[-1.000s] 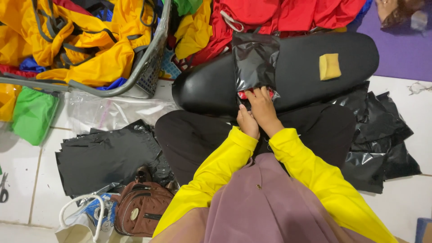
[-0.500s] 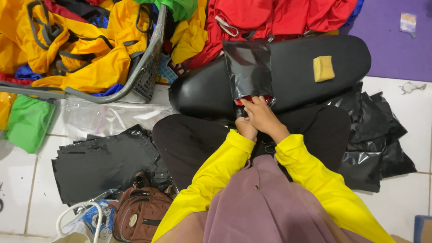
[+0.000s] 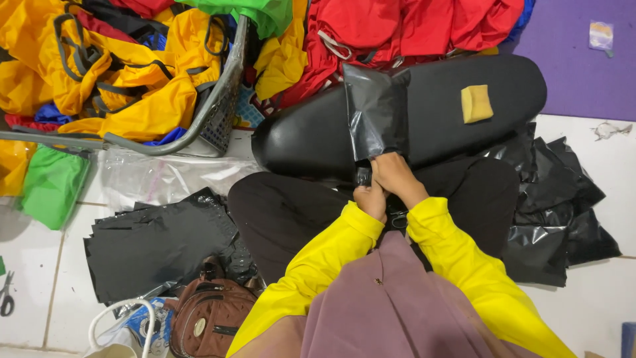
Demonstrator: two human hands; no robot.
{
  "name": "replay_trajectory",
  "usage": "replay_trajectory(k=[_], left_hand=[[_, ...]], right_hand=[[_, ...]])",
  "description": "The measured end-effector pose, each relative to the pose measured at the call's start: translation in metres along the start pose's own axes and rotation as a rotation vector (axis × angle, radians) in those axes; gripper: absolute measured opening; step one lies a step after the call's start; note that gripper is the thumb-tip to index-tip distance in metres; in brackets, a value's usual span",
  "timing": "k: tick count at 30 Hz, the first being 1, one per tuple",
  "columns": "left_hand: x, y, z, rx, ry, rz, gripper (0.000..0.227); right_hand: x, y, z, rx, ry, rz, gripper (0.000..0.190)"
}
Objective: Folding red rain covers and placing them into individual plastic bags, then organizing them into larger black bags.
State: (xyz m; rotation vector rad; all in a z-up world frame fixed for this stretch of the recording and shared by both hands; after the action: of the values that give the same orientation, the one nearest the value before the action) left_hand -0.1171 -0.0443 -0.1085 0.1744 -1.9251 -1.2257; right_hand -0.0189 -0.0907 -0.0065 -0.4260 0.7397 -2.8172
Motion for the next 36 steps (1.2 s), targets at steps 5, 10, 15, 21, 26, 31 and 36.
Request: replay_trajectory(k=[5, 10, 15, 21, 26, 31, 36], left_hand=[[0.033, 0.046, -0.007, -0.078, -0.088, 0.032, 0.03], [0.043, 0.046, -0.006, -0.048, -0.106, 0.047, 0.02], [0.025, 0.102, 0.024, 0.061, 0.115, -0.44, 0.056], [0.038, 0.307, 0.017, -0.312, -0.317, -1.426, 0.031], [-0.037, 0.245, 0.0, -0.895, -0.622, -1.688, 0.054], [-0.058, 0.201, -0.015, -0.991, -0.685, -1.773, 0.04], [-0.061, 0.189, -0.016, -1.009, -0.651, -1.823, 0.008]], right_hand=[[-0.037, 0.034, -0.041, 0.272, -0.122, -0.138, 0.027], [-0.014, -0.046, 0.034, 0.138, -0.325, -0.658, 0.04], [-0.002, -0.002, 0.001, 0.17, -0.036, -0.113, 0.034], [0.1, -0.067, 0.107, -0.157, 0.348, 0.5, 0.038], [0.06, 0.006, 0.128, 0.202, 0.755, 0.432, 0.046], [0.017, 0.027, 0.091, 0.247, 0.638, 0.515, 0.077], [0.024, 0.025, 0.073, 0.277, 0.769, 0.589, 0.018]])
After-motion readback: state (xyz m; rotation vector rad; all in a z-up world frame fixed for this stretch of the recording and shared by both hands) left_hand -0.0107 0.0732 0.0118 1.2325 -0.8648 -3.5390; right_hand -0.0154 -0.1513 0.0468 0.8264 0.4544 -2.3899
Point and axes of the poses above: each hand's wrist, its own x-axis away from the middle knuckle, its own z-axis out of the back of the hand, y = z × x, the point moved 5 cm from there along -x, towards the middle knuckle, and after that the axes turned 10 degrees about -z, right-handed, at the moved point
